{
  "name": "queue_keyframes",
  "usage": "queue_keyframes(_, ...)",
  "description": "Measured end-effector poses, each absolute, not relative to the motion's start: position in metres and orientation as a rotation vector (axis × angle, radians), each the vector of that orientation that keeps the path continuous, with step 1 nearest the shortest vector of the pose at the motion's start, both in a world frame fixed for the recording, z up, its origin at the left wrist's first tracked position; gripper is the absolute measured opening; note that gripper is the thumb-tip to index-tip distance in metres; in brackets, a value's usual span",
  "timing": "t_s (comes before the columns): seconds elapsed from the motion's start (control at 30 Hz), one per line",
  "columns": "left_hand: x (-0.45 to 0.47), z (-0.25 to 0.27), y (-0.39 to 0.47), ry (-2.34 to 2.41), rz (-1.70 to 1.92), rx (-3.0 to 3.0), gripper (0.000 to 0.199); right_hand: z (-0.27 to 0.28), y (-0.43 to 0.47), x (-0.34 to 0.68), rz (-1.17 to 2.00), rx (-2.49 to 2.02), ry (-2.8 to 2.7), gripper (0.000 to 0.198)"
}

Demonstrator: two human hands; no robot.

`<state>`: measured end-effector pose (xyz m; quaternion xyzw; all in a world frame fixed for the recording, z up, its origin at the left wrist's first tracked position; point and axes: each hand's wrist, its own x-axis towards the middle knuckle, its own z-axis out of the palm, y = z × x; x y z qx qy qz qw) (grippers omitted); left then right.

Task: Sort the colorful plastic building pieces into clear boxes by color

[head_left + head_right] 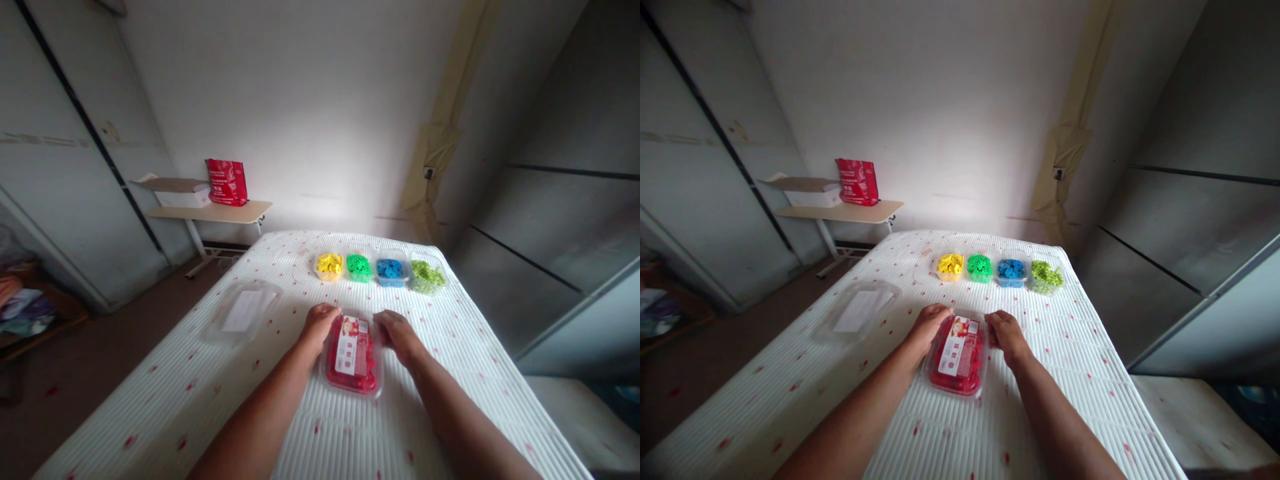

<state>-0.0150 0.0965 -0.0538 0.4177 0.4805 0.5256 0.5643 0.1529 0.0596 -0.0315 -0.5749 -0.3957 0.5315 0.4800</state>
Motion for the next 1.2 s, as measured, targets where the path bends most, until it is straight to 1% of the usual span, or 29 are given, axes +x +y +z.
queue_keyframes(0.4,-0.015,-0.058,0.096,1.142,1.263,1.011,0.020,-0.041,0.062,0.152,1.245,-1.268,-0.936,0.023)
queue_keyframes(0.83,-0.021,-0.061,0.098,1.159,1.197,1.119,0.017,-0.038,0.059,0.149,1.236,-1.318,-0.939,0.024)
queue_keyframes(0.97,-0.023,-0.057,0.094,1.126,1.219,1.116,0.022,-0.031,0.045,0.149,1.267,-1.358,-1.009,0.025)
queue_keyframes(1.07,-0.022,-0.055,0.089,1.080,1.239,1.084,0.029,-0.028,0.032,0.150,1.306,-1.403,-1.072,0.031)
queue_keyframes(1.2,-0.018,-0.054,0.084,1.048,1.104,1.015,0.035,-0.023,0.022,0.164,1.224,-1.435,-1.096,0.032)
